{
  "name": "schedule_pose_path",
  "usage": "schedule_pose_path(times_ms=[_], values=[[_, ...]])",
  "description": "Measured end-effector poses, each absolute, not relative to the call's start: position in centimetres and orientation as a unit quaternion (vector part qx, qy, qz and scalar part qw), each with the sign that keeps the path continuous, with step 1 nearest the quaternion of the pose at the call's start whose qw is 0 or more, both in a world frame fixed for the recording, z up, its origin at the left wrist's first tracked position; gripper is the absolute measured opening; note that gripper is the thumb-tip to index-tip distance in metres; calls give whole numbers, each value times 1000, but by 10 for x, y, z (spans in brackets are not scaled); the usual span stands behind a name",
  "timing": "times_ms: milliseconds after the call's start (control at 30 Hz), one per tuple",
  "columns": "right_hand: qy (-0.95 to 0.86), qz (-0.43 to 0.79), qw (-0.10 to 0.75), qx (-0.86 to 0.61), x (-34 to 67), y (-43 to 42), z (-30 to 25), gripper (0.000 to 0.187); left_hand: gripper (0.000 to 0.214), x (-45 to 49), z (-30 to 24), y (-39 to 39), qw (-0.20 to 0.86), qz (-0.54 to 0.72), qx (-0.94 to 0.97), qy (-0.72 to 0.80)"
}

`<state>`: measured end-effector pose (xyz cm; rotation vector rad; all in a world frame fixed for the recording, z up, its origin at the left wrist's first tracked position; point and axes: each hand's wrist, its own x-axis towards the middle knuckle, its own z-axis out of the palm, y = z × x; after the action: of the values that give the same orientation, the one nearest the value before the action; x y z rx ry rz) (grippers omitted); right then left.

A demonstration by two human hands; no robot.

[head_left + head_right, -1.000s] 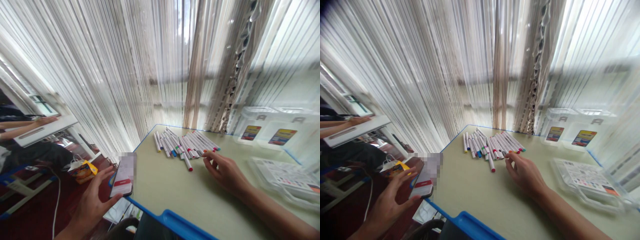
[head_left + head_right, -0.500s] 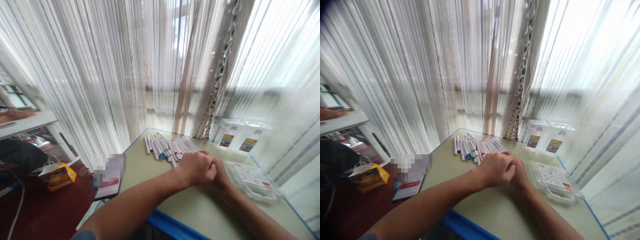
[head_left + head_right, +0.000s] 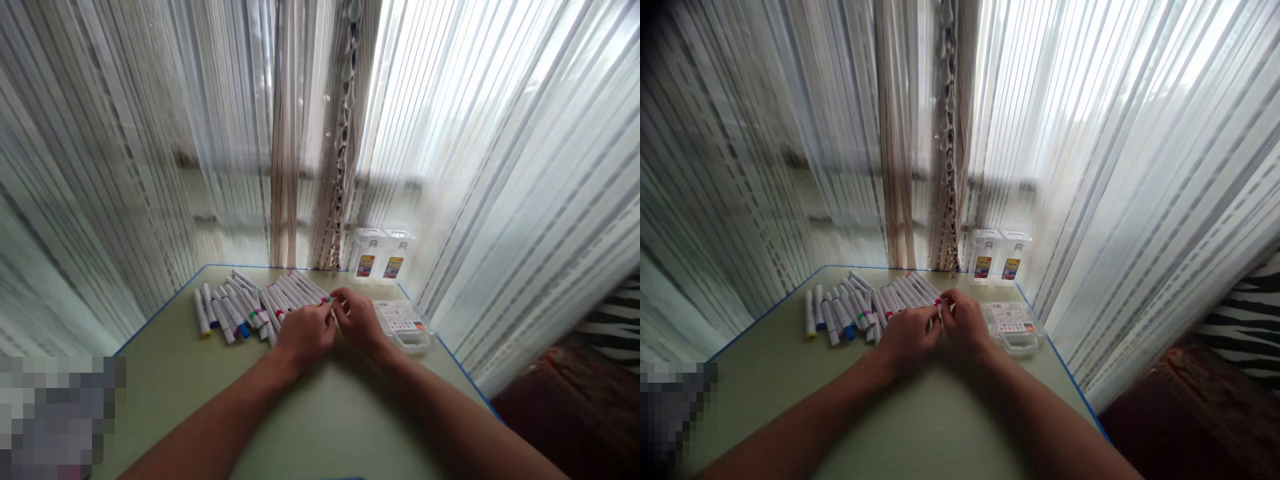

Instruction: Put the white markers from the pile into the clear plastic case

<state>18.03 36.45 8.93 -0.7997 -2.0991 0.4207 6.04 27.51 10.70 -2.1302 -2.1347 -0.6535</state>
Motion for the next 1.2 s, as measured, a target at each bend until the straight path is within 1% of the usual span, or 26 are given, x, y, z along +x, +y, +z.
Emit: schedule_pose_path(times_ms=[300, 433, 533, 600, 667, 733, 800, 933, 1033, 1100, 1167, 1200], values=[[-821, 58, 459, -335, 193, 385, 110, 17, 30, 56, 113, 274, 31, -257, -667, -699], [-799, -13, 485, -356, 206, 420, 148, 25, 29, 52, 115, 274, 29, -274, -661, -698], [-795, -53, 480, -368, 216, 454, 184, 31, 29, 50, 116, 274, 28, -274, -665, -694], [-819, -65, 445, -356, 220, 475, 202, 40, 29, 50, 115, 274, 30, -274, -669, -690], [-854, -66, 391, -337, 220, 491, 215, 49, 29, 50, 115, 273, 31, -273, -673, -686], [-875, -69, 349, -329, 218, 501, 222, 52, 28, 51, 115, 273, 32, -274, -677, -682], [-884, -76, 328, -326, 215, 503, 226, 51, 28, 51, 115, 273, 33, -274, -680, -679], [-886, -85, 324, -320, 222, 483, 224, 45, 30, 49, 116, 273, 34, -272, -685, -675], [-897, -69, 301, -316, 248, 448, 213, 33, 31, 48, 116, 273, 29, -272, -689, -671], [-910, -52, 255, -322, 274, 422, 200, 23, 31, 48, 116, 273, 24, -274, -692, -667], [-927, -32, 156, -339, 301, 398, 185, 21, 32, 49, 117, 273, 17, -276, -695, -663], [-932, -21, 121, -341, 314, 387, 176, 20, 32, 49, 117, 273, 14, -278, -697, -661]])
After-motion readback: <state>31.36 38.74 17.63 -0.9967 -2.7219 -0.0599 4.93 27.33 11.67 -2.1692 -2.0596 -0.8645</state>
